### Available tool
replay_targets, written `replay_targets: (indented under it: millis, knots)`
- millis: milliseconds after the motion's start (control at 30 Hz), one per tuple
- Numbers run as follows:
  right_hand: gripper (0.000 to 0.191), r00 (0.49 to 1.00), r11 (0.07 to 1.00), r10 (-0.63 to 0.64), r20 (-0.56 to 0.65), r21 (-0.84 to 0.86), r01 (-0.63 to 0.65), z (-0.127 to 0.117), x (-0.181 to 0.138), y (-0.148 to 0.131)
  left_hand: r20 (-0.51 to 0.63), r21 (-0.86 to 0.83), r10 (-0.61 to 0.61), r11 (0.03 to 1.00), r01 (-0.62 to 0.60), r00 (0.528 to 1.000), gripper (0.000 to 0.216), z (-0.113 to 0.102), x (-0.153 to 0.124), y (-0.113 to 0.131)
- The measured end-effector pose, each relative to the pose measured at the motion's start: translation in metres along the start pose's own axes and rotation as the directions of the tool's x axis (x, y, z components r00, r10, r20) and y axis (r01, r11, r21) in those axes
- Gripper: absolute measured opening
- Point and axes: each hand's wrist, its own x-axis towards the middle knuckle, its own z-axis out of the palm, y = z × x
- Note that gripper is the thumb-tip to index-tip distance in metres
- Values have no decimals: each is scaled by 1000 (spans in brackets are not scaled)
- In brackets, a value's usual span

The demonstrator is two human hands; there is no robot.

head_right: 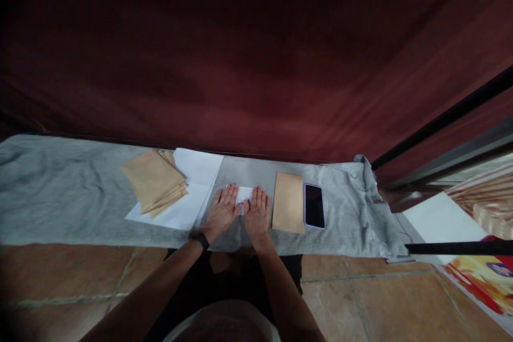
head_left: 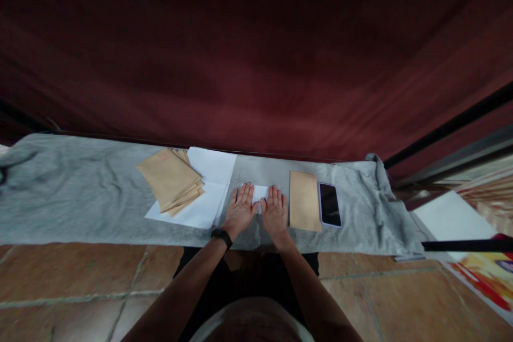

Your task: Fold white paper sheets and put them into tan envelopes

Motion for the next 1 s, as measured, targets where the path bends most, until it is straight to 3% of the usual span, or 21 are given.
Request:
replay_targets:
  millis: [233, 333, 467, 633, 733, 1000]
  knots:
    - [55, 999, 999, 37, -23, 26, -37, 3, -2, 3, -14, 5, -68, 998, 68, 998, 65, -7, -10, -2]
    - [50, 999, 999, 2, -42, 41, 0, 3, -4, 8, -18, 10, 10, 1000, -10, 1000, 60, -9, -15, -4]
    - [45, 996, 996, -68, -58, 50, 71, 4, -7, 13, 62, -7, 191, 982, -191, 980, 50, -9, -22, -4]
    - [46, 994, 995, -59, -93, 75, 66, 5, -8, 15, 224, 66, 203, 973, -223, 953, 52, -6, -24, 4]
    - [48, 995, 991, -20, -101, 131, 33, 4, -8, 15, 255, 47, 227, 968, -247, 940, 61, -6, -21, 13]
    - [52, 992, 913, 89, -92, 407, -44, 3, -12, 19, 204, -45, 137, 990, -130, 969, 59, -23, -11, 36]
